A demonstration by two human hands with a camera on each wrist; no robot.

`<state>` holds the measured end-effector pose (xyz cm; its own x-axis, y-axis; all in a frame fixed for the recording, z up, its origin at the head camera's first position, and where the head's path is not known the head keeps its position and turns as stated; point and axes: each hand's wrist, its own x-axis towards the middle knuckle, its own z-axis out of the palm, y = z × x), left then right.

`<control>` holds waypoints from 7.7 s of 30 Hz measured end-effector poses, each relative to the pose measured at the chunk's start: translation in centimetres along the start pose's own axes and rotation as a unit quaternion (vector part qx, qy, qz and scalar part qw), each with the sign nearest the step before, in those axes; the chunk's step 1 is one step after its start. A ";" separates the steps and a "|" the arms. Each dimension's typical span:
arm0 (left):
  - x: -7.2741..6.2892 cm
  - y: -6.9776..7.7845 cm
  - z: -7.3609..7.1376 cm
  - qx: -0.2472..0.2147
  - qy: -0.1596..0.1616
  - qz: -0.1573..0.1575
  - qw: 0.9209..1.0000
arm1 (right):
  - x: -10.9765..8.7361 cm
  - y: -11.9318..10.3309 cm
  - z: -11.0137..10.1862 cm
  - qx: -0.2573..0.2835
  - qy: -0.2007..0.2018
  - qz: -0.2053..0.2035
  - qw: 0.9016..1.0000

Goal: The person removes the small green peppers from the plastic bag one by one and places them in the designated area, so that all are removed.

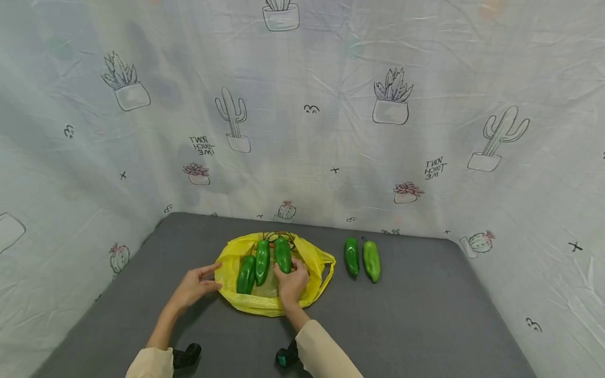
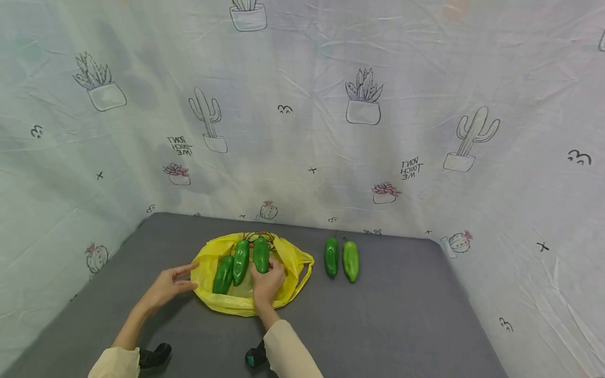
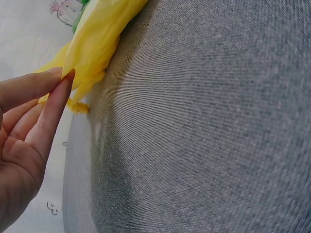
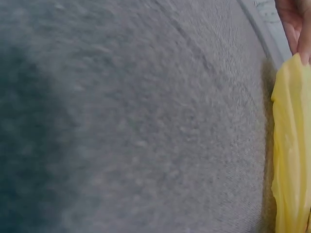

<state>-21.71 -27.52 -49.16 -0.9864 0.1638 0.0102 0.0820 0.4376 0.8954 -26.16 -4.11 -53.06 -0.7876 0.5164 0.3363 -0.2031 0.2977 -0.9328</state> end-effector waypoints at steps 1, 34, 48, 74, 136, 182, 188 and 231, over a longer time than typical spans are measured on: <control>0.0 0.1 0.0 -0.001 0.002 -0.002 1.000 | 0.0 -0.1 -0.1 0.006 -0.002 0.002 1.000; -0.2 0.3 0.0 0.013 0.003 -0.003 1.000 | 0.7 -3.7 -7.7 0.106 -0.071 -0.098 0.987; -0.3 0.1 0.1 0.024 0.003 -0.008 1.000 | 2.2 -5.4 -11.5 0.117 -0.077 -0.109 0.984; -0.4 0.3 -0.1 0.009 -0.009 -0.006 1.000 | 5.6 -4.0 -16.7 0.133 -0.029 -0.121 0.983; -0.3 0.0 -0.1 0.026 -0.009 -0.011 1.000 | 14.8 6.7 -24.0 0.037 0.139 -0.001 0.990; -0.4 -0.2 0.0 0.031 -0.004 -0.012 0.999 | 16.2 9.3 -20.4 -0.128 0.141 -0.010 0.982; -0.4 -0.3 0.0 0.028 -0.003 -0.011 1.000 | 16.2 9.2 -20.3 -0.123 0.133 -0.017 0.983; -0.8 -0.5 0.2 0.002 -0.012 -0.030 0.999 | 16.5 9.6 -20.3 -0.185 0.045 0.034 0.981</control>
<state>-20.91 -27.64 -49.68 -0.9858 0.1590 -0.0543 0.0234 0.4500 0.8927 -29.25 23.53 -53.81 -0.7339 0.6089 0.3010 0.0856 0.5226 -0.8483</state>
